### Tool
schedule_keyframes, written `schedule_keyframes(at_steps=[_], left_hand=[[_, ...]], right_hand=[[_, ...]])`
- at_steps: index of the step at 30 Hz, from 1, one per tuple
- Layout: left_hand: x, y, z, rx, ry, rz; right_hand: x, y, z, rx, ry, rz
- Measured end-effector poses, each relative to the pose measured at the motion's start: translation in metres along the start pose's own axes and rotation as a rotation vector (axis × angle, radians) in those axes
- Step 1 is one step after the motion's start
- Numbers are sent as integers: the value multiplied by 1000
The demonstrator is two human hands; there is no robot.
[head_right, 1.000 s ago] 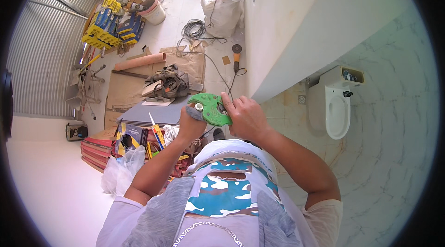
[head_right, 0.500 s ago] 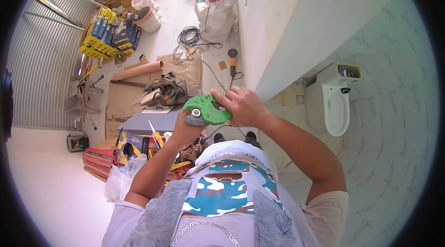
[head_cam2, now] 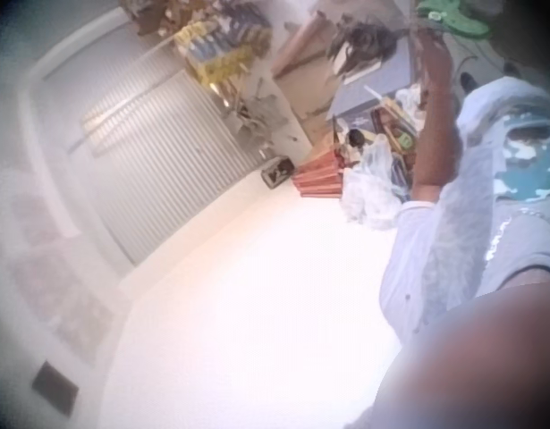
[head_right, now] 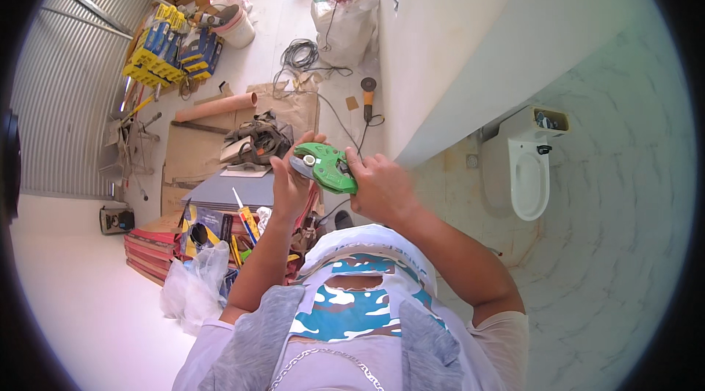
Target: The person retrieves a pipe cutter and a small white fitting from a cluttered workshop, then moves into a bathroom. They squat and sit on the floor to cut a pipe and attach the fitting to a valve near the toilet.
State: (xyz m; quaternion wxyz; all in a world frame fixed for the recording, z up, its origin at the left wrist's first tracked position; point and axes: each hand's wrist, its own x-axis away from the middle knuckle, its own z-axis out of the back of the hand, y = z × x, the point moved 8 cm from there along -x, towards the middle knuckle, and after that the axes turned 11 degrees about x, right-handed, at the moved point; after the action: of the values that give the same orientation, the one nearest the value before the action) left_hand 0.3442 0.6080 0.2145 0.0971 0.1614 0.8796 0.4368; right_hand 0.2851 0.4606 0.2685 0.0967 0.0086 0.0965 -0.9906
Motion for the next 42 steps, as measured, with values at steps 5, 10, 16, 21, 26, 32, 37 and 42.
schedule_keyframes(at_steps=[5,10,16,21,26,32,37,42], left_hand=[[-1,-13,15,94,204,140],[2,-21,26,45,443,239],[-3,-18,26,143,467,179],[-6,-9,20,84,469,119],[-11,-4,11,83,484,93],[-18,6,4,46,468,35],[-25,12,1,45,426,1],[-24,14,4,49,460,13]], right_hand=[[3,-15,-11,51,-37,-52],[6,-19,-20,71,-67,-47],[3,-15,-15,142,-14,-40],[1,-8,-12,102,24,-45],[-2,-4,-15,30,38,8],[-6,-2,9,127,234,52],[-10,0,4,52,104,-4],[-14,3,-15,-69,-123,-11]])
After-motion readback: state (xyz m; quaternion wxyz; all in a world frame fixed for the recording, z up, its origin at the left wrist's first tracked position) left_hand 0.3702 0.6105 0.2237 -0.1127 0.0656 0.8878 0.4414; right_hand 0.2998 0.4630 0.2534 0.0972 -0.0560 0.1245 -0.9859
